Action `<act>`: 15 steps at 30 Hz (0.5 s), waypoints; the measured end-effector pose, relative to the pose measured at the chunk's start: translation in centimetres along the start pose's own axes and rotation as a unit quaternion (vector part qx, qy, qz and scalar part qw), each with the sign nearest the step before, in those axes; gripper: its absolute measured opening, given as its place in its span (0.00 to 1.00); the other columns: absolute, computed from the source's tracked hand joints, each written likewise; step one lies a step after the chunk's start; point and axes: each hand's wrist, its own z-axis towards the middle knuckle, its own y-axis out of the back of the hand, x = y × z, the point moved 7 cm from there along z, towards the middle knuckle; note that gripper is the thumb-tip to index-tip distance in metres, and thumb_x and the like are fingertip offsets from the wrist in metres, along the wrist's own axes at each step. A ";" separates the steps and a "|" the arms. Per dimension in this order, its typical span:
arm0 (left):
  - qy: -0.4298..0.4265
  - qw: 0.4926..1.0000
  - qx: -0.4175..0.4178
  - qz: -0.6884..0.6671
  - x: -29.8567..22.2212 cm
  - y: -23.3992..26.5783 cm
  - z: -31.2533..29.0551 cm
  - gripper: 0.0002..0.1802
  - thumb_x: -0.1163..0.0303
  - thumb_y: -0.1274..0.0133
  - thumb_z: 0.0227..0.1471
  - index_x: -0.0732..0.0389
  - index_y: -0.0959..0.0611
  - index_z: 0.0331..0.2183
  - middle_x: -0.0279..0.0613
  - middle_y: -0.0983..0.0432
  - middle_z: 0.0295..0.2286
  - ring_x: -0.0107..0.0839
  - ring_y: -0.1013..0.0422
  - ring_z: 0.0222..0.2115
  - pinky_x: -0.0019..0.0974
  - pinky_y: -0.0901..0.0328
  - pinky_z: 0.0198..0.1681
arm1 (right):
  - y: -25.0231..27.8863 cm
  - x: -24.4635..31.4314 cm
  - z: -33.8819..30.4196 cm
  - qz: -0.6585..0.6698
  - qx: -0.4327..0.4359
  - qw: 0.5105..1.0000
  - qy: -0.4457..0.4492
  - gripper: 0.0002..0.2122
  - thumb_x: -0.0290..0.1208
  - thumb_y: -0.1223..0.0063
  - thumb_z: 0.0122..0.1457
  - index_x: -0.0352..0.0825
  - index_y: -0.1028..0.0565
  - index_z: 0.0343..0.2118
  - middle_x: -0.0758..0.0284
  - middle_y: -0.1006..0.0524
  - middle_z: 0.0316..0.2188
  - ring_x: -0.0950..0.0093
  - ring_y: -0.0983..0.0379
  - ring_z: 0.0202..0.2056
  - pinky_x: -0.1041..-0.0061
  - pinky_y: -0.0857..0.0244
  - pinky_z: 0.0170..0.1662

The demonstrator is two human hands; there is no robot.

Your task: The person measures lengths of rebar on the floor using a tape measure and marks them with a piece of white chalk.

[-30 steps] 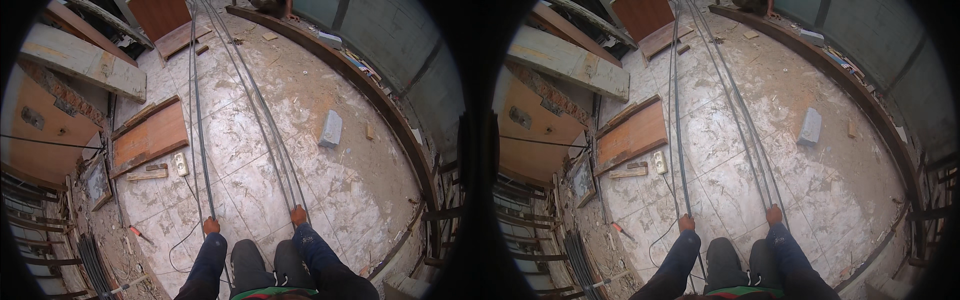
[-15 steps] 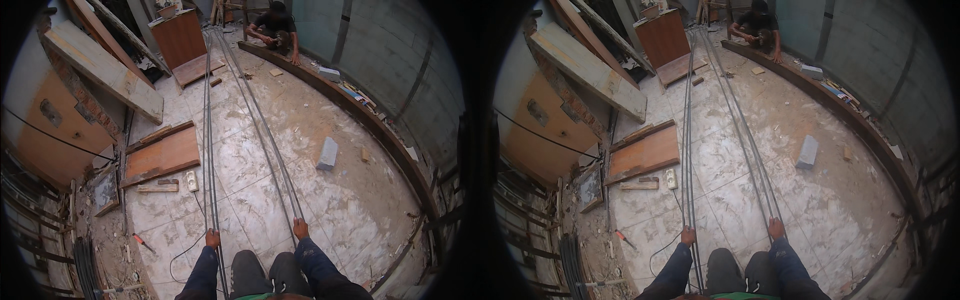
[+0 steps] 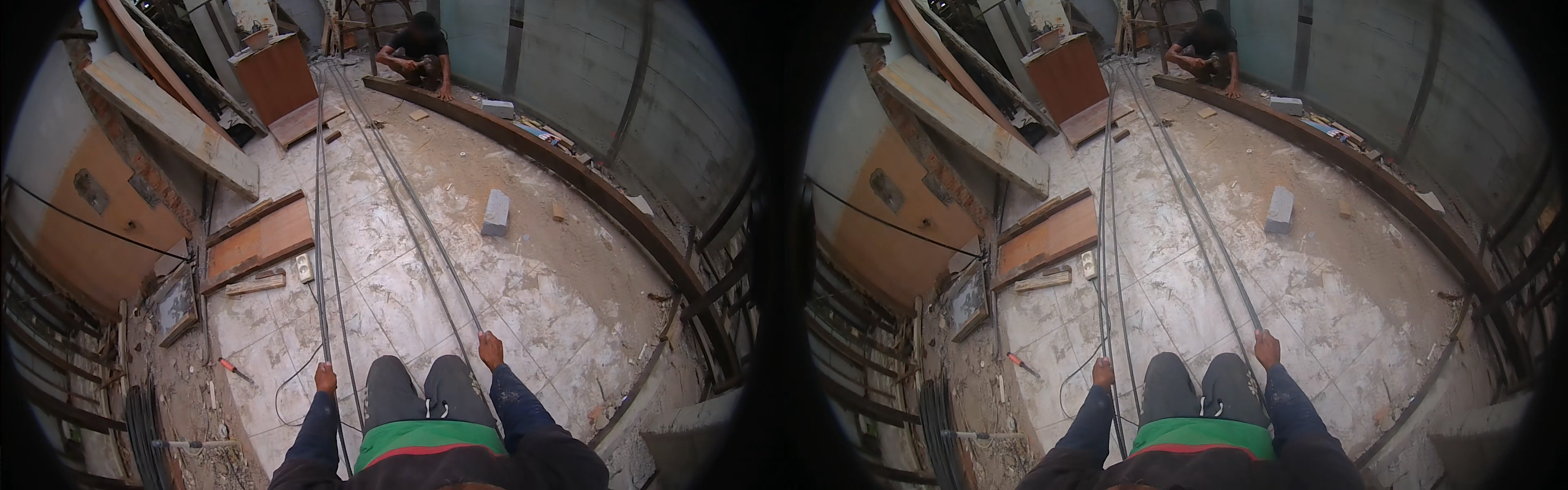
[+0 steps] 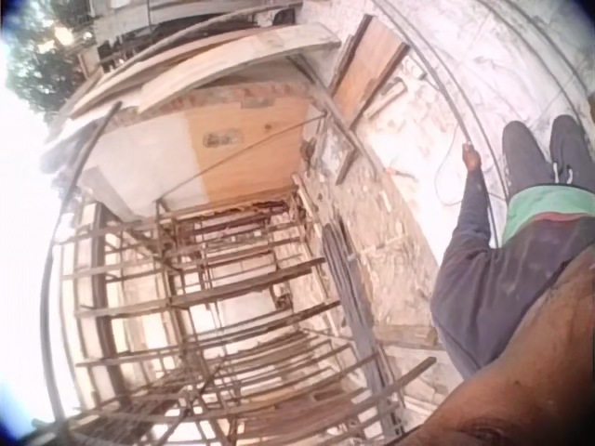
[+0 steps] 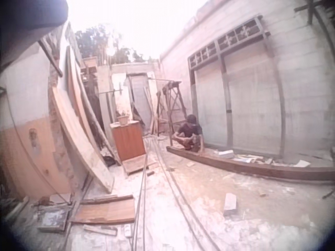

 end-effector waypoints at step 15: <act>0.090 0.994 0.046 0.033 13.0 9.8 -30.8 0.19 0.56 0.58 0.63 0.61 0.31 0.27 0.43 0.32 0.16 0.34 0.33 0.19 0.39 0.37 0.26 | 9.0 -15.5 -28.7 -0.015 0.095 0.987 -0.131 0.22 0.46 0.65 0.67 0.30 0.31 0.28 0.46 0.29 0.23 0.44 0.31 0.28 0.52 0.41 0.31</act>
